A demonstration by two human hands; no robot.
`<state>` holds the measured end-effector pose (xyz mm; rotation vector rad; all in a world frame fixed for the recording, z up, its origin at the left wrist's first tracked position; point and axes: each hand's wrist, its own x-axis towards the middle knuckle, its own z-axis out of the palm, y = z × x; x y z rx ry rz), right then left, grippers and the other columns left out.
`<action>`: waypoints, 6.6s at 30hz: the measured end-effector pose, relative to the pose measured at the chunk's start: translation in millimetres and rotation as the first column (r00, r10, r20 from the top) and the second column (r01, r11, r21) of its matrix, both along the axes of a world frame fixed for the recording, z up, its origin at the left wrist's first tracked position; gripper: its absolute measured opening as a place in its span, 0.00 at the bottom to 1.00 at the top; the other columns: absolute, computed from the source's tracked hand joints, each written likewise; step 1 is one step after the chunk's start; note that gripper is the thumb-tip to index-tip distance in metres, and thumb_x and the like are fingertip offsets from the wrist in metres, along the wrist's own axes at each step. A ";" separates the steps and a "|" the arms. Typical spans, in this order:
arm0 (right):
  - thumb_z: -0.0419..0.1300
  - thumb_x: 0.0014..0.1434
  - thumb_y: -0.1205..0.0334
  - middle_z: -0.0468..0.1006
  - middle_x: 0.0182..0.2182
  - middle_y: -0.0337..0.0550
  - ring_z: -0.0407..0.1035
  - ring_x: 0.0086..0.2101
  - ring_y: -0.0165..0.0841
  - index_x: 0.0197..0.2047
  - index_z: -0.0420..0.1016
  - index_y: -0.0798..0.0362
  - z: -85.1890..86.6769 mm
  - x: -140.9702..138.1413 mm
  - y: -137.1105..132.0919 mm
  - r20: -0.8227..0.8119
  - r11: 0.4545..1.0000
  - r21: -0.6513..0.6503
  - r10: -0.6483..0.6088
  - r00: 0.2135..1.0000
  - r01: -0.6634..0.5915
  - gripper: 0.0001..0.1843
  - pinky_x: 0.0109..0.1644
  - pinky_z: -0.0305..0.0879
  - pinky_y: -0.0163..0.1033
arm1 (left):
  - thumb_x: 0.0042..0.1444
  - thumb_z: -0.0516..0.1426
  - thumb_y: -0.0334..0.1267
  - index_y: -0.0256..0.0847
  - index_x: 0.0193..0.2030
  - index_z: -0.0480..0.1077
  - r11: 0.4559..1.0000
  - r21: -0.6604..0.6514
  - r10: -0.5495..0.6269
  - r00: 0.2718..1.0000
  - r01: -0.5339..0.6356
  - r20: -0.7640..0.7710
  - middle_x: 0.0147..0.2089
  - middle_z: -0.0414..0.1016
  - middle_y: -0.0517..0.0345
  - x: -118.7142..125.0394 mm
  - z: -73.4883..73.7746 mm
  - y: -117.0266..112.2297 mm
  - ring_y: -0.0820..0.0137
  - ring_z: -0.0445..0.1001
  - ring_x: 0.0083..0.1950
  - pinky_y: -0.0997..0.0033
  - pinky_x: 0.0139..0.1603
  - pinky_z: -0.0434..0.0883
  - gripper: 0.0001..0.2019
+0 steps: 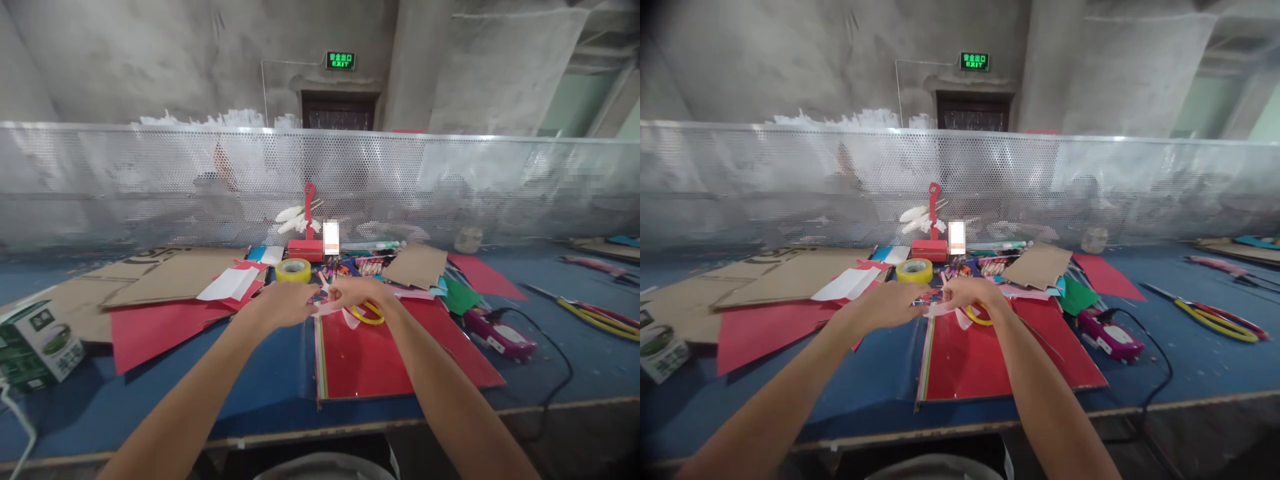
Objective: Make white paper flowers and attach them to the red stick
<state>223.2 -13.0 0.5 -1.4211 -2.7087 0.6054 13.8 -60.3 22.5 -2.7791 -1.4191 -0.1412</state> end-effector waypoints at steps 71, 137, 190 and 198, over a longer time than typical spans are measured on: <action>0.59 0.56 0.53 0.75 0.26 0.41 0.68 0.25 0.30 0.36 0.74 0.55 -6.2 -19.7 2.7 -0.808 0.969 0.151 0.006 0.589 0.197 0.13 0.29 0.64 0.34 | 0.47 0.59 0.35 0.38 0.30 0.67 0.826 -0.329 0.002 0.581 0.458 0.814 0.27 0.68 0.63 -12.7 -36.7 76.6 0.75 0.65 0.28 0.75 0.31 0.61 0.05; 0.65 0.49 0.62 0.78 0.28 0.39 0.70 0.27 0.30 0.46 0.69 0.54 -21.0 -27.3 15.5 -0.827 0.987 -0.008 -0.095 0.554 0.158 0.20 0.33 0.64 0.34 | 0.49 0.58 0.35 0.35 0.40 0.73 0.967 -0.046 -0.079 0.464 0.251 0.882 0.35 0.78 0.54 -5.6 -32.3 81.2 0.69 0.75 0.36 0.70 0.38 0.70 0.11; 0.59 0.51 0.65 0.78 0.32 0.42 0.73 0.34 0.33 0.36 0.70 0.54 -25.0 -30.8 18.0 -0.788 0.968 0.133 -0.028 0.615 0.214 0.07 0.39 0.65 0.37 | 0.50 0.54 0.32 0.40 0.33 0.73 0.970 0.156 -0.243 0.764 0.187 0.597 0.31 0.75 0.57 -14.7 -37.4 82.3 0.69 0.72 0.32 0.73 0.35 0.66 0.07; 0.63 0.50 0.58 0.74 0.33 0.37 0.66 0.31 0.31 0.39 0.69 0.52 -22.2 -36.2 8.1 -0.608 0.909 0.376 0.093 0.789 0.182 0.14 0.36 0.59 0.34 | 0.48 0.54 0.34 0.39 0.28 0.70 0.973 0.021 -0.182 0.714 0.229 0.676 0.28 0.71 0.59 -17.2 -40.1 88.9 0.71 0.69 0.30 0.75 0.31 0.64 0.04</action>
